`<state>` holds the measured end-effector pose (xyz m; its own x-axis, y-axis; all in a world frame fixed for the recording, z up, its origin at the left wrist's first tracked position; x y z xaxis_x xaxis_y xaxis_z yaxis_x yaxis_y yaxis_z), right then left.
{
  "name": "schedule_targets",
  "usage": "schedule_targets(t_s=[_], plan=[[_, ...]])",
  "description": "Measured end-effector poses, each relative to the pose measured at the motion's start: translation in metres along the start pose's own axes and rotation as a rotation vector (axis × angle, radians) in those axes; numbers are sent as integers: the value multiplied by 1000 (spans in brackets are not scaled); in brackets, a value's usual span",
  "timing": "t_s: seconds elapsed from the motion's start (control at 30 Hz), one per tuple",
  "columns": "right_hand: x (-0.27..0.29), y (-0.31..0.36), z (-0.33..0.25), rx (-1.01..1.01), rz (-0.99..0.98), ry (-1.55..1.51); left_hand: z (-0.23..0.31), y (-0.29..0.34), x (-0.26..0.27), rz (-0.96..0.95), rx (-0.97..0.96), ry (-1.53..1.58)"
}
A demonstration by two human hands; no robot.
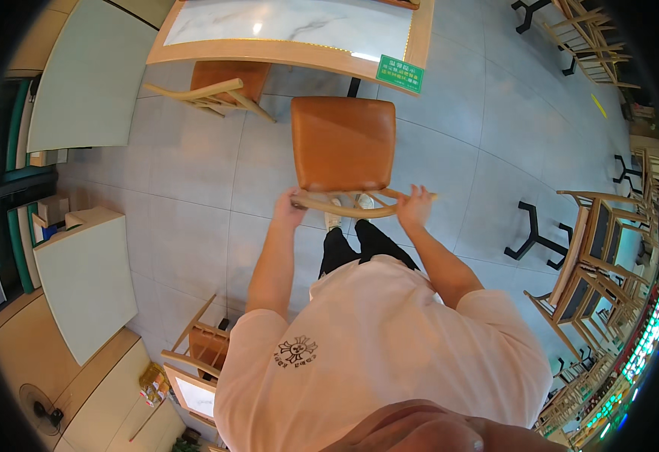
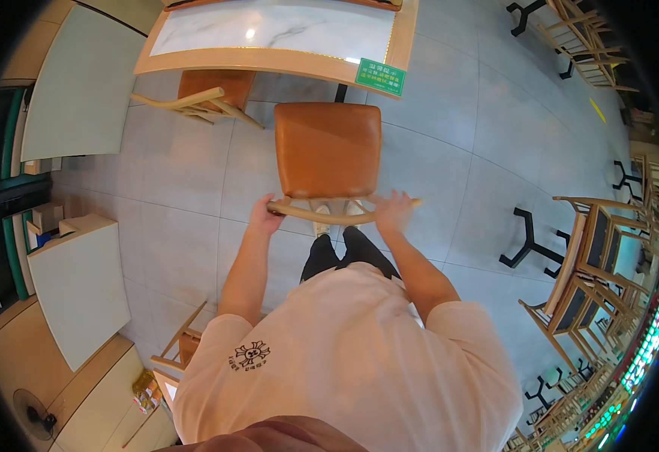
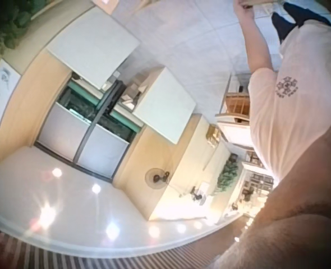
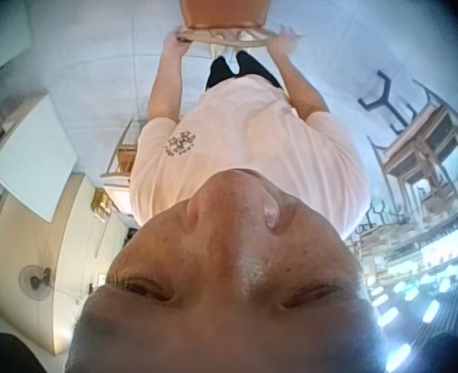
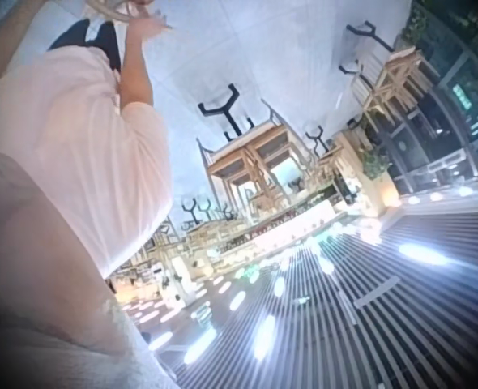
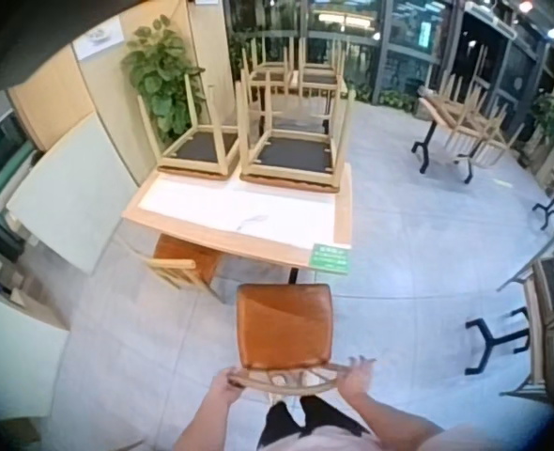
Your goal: Moving and placing chairs around tables in a restaurant dining area.
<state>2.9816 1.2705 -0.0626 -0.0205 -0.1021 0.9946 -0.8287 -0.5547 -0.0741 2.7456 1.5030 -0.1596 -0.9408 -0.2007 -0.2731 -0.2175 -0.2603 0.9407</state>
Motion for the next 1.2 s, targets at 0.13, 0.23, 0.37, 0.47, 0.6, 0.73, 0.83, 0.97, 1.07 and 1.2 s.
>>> schedule_targets(t_s=[0.13,0.23,0.37,0.47,0.6,0.73,0.83,0.97,1.07,1.2], plan=[[-26,16,49,-256,-71,-343,43,-6,-4,203,-36,-48],[-31,6,29,-293,-310,-337,73,-33,5,56,-138,89],[-29,-11,-13,-195,-595,-234,86,-62,40,31,-515,38],[-40,-18,-17,-133,-629,-274,72,-52,42,271,-710,-390],[-85,14,19,-641,-741,-788,48,-24,12,212,-469,-445],[-105,34,0,-1099,-809,-1473,54,-21,13,125,-468,-413],[-109,22,-6,-1091,-800,-1502,68,-20,-5,115,-484,-469],[-103,1,-18,-1121,-757,-1512,89,-30,-30,84,-501,-516],[-105,-17,-23,-1129,-725,-1566,100,-42,-54,69,-496,-498],[-114,-44,-23,-1170,-642,-1533,110,-61,-85,81,-458,-549]])
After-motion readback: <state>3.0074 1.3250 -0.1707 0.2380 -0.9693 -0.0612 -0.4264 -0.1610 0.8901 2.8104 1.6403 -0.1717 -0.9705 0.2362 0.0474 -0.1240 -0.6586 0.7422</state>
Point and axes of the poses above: each hand's wrist, its own y-axis away from the middle knuckle, its own x-axis out of the back of the hand, z = x × y, the point moved 6 cm from there along -y, towards the middle knuckle, and after that the axes turned 6 degrees about z, right-handed, at the moved point
